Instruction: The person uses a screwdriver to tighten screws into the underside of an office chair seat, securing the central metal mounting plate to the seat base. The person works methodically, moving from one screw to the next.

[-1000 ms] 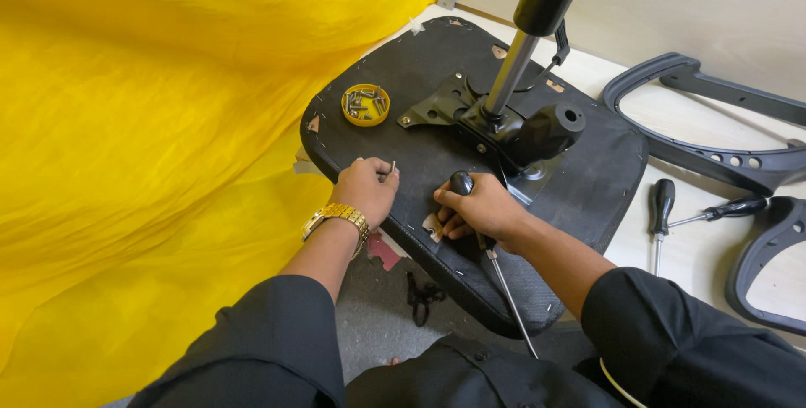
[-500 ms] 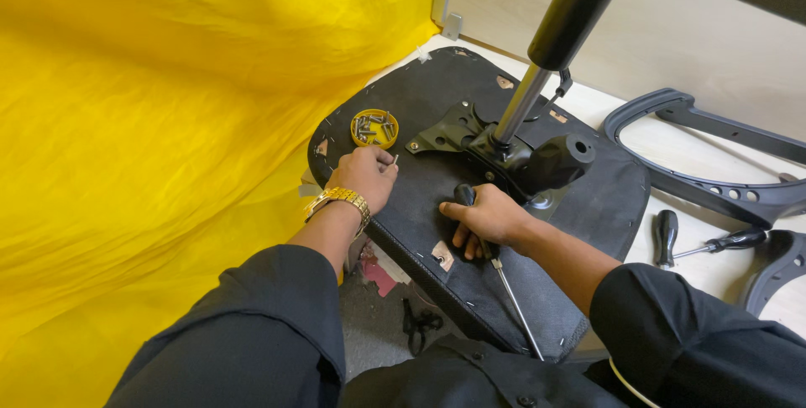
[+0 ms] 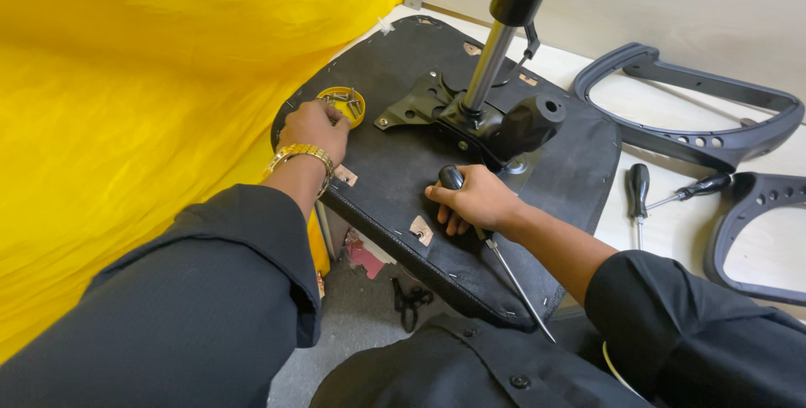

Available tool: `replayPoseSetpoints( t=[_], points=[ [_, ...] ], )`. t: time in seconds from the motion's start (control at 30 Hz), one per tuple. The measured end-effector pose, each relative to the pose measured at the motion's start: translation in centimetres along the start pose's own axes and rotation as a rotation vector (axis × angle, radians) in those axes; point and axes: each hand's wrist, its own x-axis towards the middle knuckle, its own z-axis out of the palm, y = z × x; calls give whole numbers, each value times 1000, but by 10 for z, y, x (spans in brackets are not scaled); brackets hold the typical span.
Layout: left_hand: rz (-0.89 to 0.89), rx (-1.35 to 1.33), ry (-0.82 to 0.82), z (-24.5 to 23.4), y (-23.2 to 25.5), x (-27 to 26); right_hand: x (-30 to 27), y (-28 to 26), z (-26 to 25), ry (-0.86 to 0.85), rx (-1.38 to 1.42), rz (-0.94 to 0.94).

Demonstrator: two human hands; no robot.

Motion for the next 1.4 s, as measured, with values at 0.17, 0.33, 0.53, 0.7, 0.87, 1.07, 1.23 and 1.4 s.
replayPoseSetpoints(
  t=[0.17,0.33,0.53,0.7,0.87,1.07,1.23,1.4],
  points=[
    [-56,-29,9,-3,-2,3,-5,9,-4,-2,21,-2],
    [-217,-216,-104,-2,-1,1,-7,13,-11,-47,29,3],
    [-24,-85,38,5,-2,7,-8,23,-9,-6,59,-21],
    [3,-70,15,13,-2,13,-8,29,-2,50,59,-51],
    [60,-145,76,24,3,7,-10,30,-2,62,74,-54],
    [130,-278,126,42,12,-38,-15,30,2,110,59,-79],
    [240,-303,50,63,22,-97,-21,30,9,153,-1,-137],
    [231,-424,-4,74,34,-150,-31,32,8,174,-101,-78]
  ],
)
